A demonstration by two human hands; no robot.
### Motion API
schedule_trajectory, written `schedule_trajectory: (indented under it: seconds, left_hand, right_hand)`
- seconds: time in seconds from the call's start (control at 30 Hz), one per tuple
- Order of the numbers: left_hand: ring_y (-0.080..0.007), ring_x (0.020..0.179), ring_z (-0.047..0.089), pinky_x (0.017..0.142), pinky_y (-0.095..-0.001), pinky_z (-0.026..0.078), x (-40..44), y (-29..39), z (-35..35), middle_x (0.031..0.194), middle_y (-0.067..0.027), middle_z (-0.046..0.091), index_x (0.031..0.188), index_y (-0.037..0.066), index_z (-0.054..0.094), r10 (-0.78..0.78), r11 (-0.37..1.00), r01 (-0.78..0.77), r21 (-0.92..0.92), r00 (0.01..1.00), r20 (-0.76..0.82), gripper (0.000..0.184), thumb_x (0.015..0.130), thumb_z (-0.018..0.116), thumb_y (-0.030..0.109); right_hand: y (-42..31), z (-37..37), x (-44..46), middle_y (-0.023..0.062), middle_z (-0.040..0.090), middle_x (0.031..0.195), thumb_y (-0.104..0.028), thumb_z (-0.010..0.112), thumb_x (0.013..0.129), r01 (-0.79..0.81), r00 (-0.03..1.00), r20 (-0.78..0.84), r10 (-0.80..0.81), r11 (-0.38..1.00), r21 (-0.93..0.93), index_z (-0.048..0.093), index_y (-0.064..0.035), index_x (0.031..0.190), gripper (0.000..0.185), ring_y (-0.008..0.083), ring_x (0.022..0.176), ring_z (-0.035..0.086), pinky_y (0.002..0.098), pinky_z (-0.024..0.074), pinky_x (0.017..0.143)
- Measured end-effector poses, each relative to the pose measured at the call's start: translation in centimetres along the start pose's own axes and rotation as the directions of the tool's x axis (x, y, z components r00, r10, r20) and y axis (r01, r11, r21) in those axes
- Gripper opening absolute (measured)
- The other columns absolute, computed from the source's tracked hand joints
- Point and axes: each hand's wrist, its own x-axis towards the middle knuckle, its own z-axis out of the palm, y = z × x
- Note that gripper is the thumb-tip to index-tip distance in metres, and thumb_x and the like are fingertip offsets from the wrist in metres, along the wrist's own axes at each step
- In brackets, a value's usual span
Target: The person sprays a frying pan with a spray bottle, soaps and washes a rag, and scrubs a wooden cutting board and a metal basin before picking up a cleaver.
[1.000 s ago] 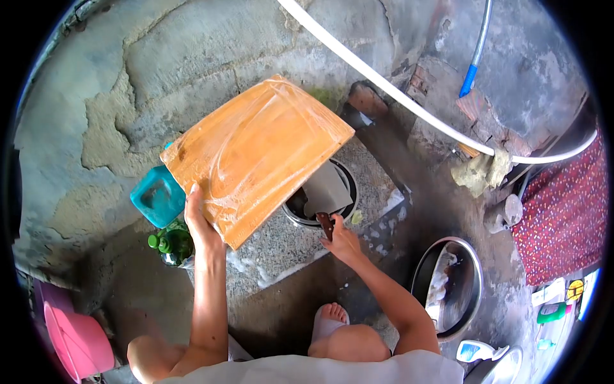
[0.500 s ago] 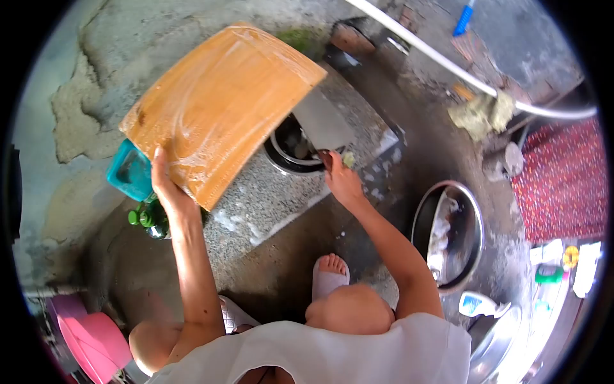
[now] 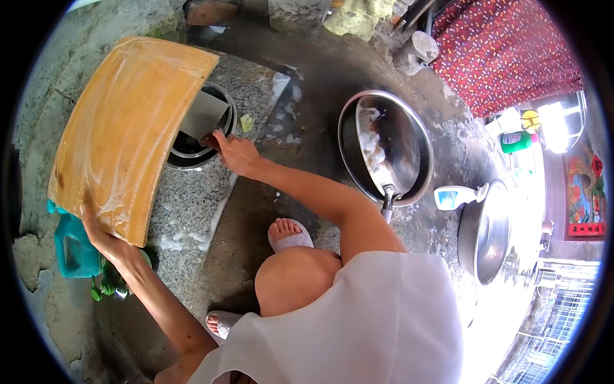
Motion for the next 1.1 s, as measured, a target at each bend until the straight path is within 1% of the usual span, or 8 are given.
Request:
schedule_trajectory:
  seconds: [0.07, 0.17, 0.37, 0.47, 0.63, 0.87, 1.07, 1.1]
  left_hand:
    - [-0.0275, 0.106, 0.049, 0.088, -0.0415, 0.042, 0.0, -0.3, 0.0, 0.121, -0.0142, 0.045, 0.123, 0.002, 0.038, -0.014, 0.999, 0.014, -0.030, 1.000, 0.018, 0.050, 0.083, 0.048, 0.030]
    - [-0.0271, 0.105, 0.049, 0.088, -0.0411, 0.043, 0.0, -0.4, 0.0, 0.119, -0.0141, 0.046, 0.122, 0.002, 0.040, -0.024, 0.998, 0.026, -0.049, 0.999, 0.030, 0.047, 0.084, 0.049, 0.028]
    - [-0.0269, 0.105, 0.050, 0.087, -0.0410, 0.043, 0.2, -0.5, -0.4, 0.118, -0.0135, 0.047, 0.121, 0.002, 0.040, -0.014, 0.998, 0.015, -0.055, 1.000, 0.015, 0.047, 0.083, 0.050, 0.028]
    - [-0.0271, 0.106, 0.049, 0.087, -0.0413, 0.043, 0.1, -0.2, -0.1, 0.119, -0.0132, 0.048, 0.122, 0.003, 0.040, -0.003, 0.999, 0.003, -0.052, 1.000, 0.001, 0.047, 0.083, 0.050, 0.027]
    - [-0.0277, 0.107, 0.049, 0.088, -0.0418, 0.042, 0.2, -0.2, -0.3, 0.120, -0.0132, 0.047, 0.123, 0.004, 0.040, -0.025, 0.996, 0.026, -0.081, 1.000, 0.006, 0.048, 0.083, 0.050, 0.027]
    - [-0.0279, 0.107, 0.049, 0.088, -0.0421, 0.042, 0.3, -0.1, -0.3, 0.120, -0.0133, 0.047, 0.123, 0.004, 0.039, 0.010, 0.997, -0.010, -0.075, 1.000, 0.005, 0.048, 0.083, 0.050, 0.027]
    - [-0.0277, 0.108, 0.048, 0.089, -0.0419, 0.041, 0.6, -0.1, -0.8, 0.121, -0.0130, 0.046, 0.124, 0.004, 0.038, 0.021, 0.996, -0.020, -0.091, 1.000, 0.013, 0.049, 0.083, 0.050, 0.027]
    - [-0.0277, 0.108, 0.048, 0.089, -0.0420, 0.041, 0.7, -0.1, -0.9, 0.121, -0.0129, 0.046, 0.124, 0.004, 0.038, 0.021, 0.995, -0.020, -0.095, 1.000, 0.013, 0.049, 0.083, 0.050, 0.027]
  right_hand:
    - [0.3, 0.5, 0.2, 0.0214, 0.055, 0.080, -0.016, 0.055, 0.075, 0.029, 0.999, -0.045, -0.029, 1.000, 0.004, 0.029, -0.0074, 0.114, 0.047, 0.0385, 0.059, 0.056, 0.0476, 0.0460, 0.052]
    - [0.0, 0.5, 0.2, 0.0220, 0.054, 0.082, -0.018, 0.056, 0.075, -0.008, 0.998, -0.060, 0.007, 1.000, -0.019, 0.029, -0.0071, 0.115, 0.049, 0.0383, 0.058, 0.057, 0.0473, 0.0458, 0.050]
    - [-1.2, -0.3, 0.4, 0.0203, 0.055, 0.084, -0.025, 0.060, 0.073, -0.008, 0.999, -0.033, 0.003, 0.986, -0.169, 0.026, -0.0060, 0.120, 0.060, 0.0353, 0.062, 0.059, 0.0433, 0.0478, 0.054]
    - [-1.2, -0.3, 0.6, 0.0220, 0.055, 0.096, -0.028, 0.059, 0.074, -0.066, 0.995, 0.070, 0.075, 0.990, -0.123, 0.023, -0.0094, 0.124, 0.064, 0.0376, 0.073, 0.059, 0.0454, 0.0481, 0.065]
    - [-1.1, 0.2, 0.6, 0.0222, 0.056, 0.093, -0.027, 0.059, 0.074, -0.068, 0.995, 0.059, 0.075, 0.991, -0.117, 0.022, -0.0088, 0.124, 0.065, 0.0378, 0.073, 0.059, 0.0453, 0.0482, 0.064]
    - [-1.9, -0.7, 0.7, 0.0224, 0.056, 0.092, -0.023, 0.059, 0.073, -0.080, 0.991, 0.097, 0.092, 0.989, -0.122, 0.022, -0.0072, 0.122, 0.063, 0.0374, 0.071, 0.059, 0.0450, 0.0487, 0.061]
    - [-0.1, 2.0, 1.1, 0.0210, 0.057, 0.090, -0.023, 0.060, 0.072, 0.025, 1.000, 0.009, -0.024, 0.991, -0.130, 0.022, -0.0062, 0.122, 0.065, 0.0353, 0.071, 0.059, 0.0439, 0.0492, 0.061]
    - [-0.4, 1.7, 1.1, 0.0209, 0.057, 0.089, -0.022, 0.060, 0.072, 0.013, 1.000, 0.021, -0.010, 0.991, -0.130, 0.022, -0.0061, 0.122, 0.065, 0.0349, 0.072, 0.059, 0.0436, 0.0492, 0.062]
